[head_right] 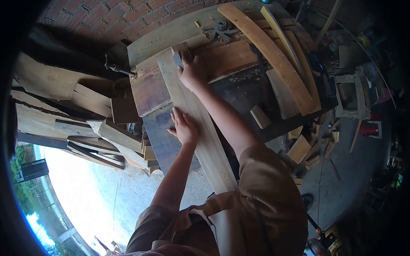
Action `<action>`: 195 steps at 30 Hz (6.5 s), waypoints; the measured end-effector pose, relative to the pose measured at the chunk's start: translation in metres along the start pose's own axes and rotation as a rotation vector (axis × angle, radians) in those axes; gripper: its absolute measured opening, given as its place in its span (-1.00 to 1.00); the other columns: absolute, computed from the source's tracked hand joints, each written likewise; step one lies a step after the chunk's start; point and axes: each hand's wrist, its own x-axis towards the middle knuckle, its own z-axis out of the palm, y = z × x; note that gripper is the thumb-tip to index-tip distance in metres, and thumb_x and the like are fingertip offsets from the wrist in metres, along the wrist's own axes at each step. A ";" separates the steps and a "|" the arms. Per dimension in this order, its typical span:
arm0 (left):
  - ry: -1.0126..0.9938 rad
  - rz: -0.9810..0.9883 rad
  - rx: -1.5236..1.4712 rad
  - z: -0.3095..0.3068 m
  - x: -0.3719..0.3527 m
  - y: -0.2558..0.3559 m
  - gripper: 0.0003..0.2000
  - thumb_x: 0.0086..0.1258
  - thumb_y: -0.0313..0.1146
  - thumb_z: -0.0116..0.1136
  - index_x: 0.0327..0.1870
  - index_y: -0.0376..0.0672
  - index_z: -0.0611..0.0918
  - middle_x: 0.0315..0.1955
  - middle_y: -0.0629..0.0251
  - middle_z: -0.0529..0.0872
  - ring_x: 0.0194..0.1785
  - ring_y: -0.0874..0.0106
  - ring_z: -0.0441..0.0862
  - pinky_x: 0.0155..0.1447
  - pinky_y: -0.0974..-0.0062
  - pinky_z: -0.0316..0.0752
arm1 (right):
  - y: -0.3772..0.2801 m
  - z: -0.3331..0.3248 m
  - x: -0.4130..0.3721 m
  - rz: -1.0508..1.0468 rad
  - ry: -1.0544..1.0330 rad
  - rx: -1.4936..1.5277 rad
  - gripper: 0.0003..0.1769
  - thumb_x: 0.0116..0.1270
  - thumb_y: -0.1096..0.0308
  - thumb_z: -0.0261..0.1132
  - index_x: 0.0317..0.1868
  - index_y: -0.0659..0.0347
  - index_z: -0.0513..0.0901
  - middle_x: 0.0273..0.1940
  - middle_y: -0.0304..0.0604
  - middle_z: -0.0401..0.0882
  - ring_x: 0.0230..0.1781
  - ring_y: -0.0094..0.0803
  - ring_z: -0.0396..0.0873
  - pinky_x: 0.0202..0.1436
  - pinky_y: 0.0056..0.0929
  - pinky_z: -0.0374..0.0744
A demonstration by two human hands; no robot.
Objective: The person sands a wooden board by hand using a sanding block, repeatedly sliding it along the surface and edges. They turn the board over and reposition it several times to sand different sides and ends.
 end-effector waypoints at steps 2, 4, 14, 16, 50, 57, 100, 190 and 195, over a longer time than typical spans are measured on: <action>0.006 0.008 -0.013 0.001 -0.001 -0.001 -0.50 0.44 -0.16 -0.37 0.36 -0.14 0.07 0.32 0.18 0.18 0.42 0.27 -0.02 0.30 -0.20 -0.43 | 0.013 -0.001 -0.060 0.018 0.063 0.045 -0.35 0.19 0.11 0.14 0.30 -0.04 0.21 -0.02 0.19 0.31 -0.07 0.07 0.41 -0.08 -0.09 0.47; 0.006 0.029 -0.026 0.001 -0.001 -0.002 -0.51 0.44 -0.18 -0.37 0.36 -0.12 0.07 0.32 0.19 0.18 0.43 0.26 -0.03 0.30 -0.21 -0.44 | 0.028 -0.016 -0.129 -0.015 0.041 0.085 -0.32 0.18 0.23 0.19 0.31 0.05 0.17 0.03 0.27 0.29 -0.03 0.13 0.38 0.04 -0.13 0.40; -0.002 0.023 -0.056 0.002 0.001 -0.005 -0.51 0.44 -0.18 -0.36 0.35 -0.14 0.09 0.32 0.20 0.19 0.43 0.24 -0.03 0.30 -0.21 -0.43 | 0.057 -0.058 -0.288 -0.061 -0.104 0.035 -0.28 0.17 0.27 0.22 0.33 0.09 0.14 0.06 0.32 0.22 -0.01 0.18 0.35 0.03 -0.10 0.40; 0.001 0.025 -0.061 -0.001 0.000 -0.003 -0.51 0.44 -0.18 -0.36 0.35 -0.14 0.09 0.31 0.18 0.20 0.43 0.23 -0.03 0.30 -0.21 -0.44 | 0.052 -0.042 -0.254 -0.084 -0.017 -0.034 -0.31 0.18 0.19 0.20 0.32 -0.03 0.18 0.06 0.30 0.24 -0.02 0.16 0.37 0.00 -0.09 0.41; 0.044 0.044 -0.067 0.000 0.000 -0.002 -0.52 0.42 -0.18 -0.33 0.34 -0.13 0.13 0.26 0.23 0.31 0.41 0.23 0.00 0.30 -0.23 -0.44 | 0.058 -0.065 -0.334 -0.076 -0.142 -0.097 -0.31 0.16 0.26 0.22 0.30 0.12 0.19 0.14 0.30 0.16 0.08 0.14 0.30 0.12 -0.08 0.34; 0.058 0.041 -0.065 0.003 -0.001 -0.003 -0.51 0.42 -0.17 -0.34 0.33 -0.16 0.14 0.26 0.19 0.30 0.41 0.23 0.01 0.28 -0.27 -0.44 | 0.042 -0.019 -0.181 -0.090 0.078 -0.057 -0.38 0.21 0.14 0.15 0.30 -0.15 0.23 0.16 0.31 0.18 0.03 0.13 0.35 0.01 -0.05 0.39; 0.045 0.088 -0.009 0.006 0.003 -0.004 -0.47 0.42 -0.13 -0.34 0.36 -0.14 0.02 0.31 0.18 0.21 0.42 0.25 -0.01 0.29 -0.27 -0.40 | 0.051 -0.053 -0.330 0.111 0.036 -0.151 -0.38 0.19 0.16 0.20 0.28 -0.21 0.26 0.12 0.19 0.26 0.02 0.02 0.40 0.03 -0.17 0.43; 0.089 0.079 0.077 0.007 0.003 -0.003 -0.47 0.40 -0.09 -0.34 0.35 -0.11 0.08 0.27 0.17 0.28 0.38 0.30 0.11 0.33 -0.14 -0.14 | 0.065 -0.051 -0.351 -0.086 0.019 -0.071 -0.41 0.17 0.15 0.20 0.25 -0.27 0.32 0.14 0.19 0.23 0.06 -0.02 0.37 0.09 -0.18 0.40; 0.099 0.083 0.055 0.008 0.005 -0.006 -0.46 0.40 -0.09 -0.34 0.35 -0.12 0.07 0.28 0.20 0.27 0.38 0.29 0.10 0.33 -0.14 -0.15 | 0.091 -0.071 -0.432 0.012 -0.078 0.125 -0.47 0.12 0.26 0.27 0.16 0.00 0.44 0.14 0.20 0.23 0.12 0.03 0.33 0.15 -0.23 0.37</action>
